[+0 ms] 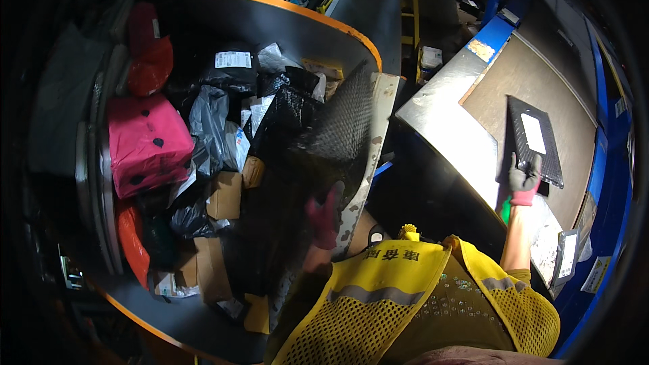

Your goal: The person repeatedly picks packages from a rotating carousel and places them onto a conveyor belt. They handle various package types including cardboard boxes, plastic mailers, and padded envelopes, moving them one at a time from the carousel to the belt.

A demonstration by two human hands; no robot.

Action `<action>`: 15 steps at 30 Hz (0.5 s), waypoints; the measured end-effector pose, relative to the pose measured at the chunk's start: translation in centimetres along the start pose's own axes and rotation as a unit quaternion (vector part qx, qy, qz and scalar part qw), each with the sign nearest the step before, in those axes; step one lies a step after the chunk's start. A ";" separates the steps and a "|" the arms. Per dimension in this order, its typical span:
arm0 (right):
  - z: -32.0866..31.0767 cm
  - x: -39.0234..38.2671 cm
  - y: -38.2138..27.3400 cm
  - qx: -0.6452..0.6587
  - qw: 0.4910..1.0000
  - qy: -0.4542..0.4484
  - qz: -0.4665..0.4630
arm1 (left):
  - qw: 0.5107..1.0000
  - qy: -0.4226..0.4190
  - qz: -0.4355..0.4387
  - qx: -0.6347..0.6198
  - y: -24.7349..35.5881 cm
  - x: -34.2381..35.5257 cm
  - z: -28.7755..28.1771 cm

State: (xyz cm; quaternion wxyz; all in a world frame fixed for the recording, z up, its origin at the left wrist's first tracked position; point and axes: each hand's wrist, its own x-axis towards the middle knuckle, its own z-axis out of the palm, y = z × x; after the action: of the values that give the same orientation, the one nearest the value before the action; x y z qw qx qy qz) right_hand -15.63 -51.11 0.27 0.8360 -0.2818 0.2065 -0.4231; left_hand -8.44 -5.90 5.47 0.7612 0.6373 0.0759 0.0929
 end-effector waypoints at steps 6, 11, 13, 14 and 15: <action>7.2 -13.5 8.7 -0.046 0.845 -0.311 0.433 | 0.904 -0.210 0.211 0.308 -4.7 1.8 -1.5; 10.1 -15.6 10.9 -0.072 0.904 -0.181 0.380 | 0.983 -0.125 -0.111 -0.073 -9.6 5.2 -2.4; 10.1 -15.1 10.8 -0.272 0.904 -0.249 0.218 | 0.969 0.005 0.068 0.239 -10.8 10.1 -4.6; 9.8 -14.8 10.7 -0.350 0.882 -0.261 0.177 | 0.884 0.129 0.122 0.432 -11.7 12.5 -5.7; 9.4 -14.7 10.4 -0.374 0.873 -0.287 0.126 | 0.829 0.175 0.081 0.525 -13.1 13.9 -6.7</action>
State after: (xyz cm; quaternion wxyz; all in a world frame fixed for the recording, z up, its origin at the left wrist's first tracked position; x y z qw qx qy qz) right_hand -12.12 -31.21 2.20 0.7370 -0.6540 0.1336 -0.1055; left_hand 4.13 1.60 -8.55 0.2759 0.9177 0.1937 0.2103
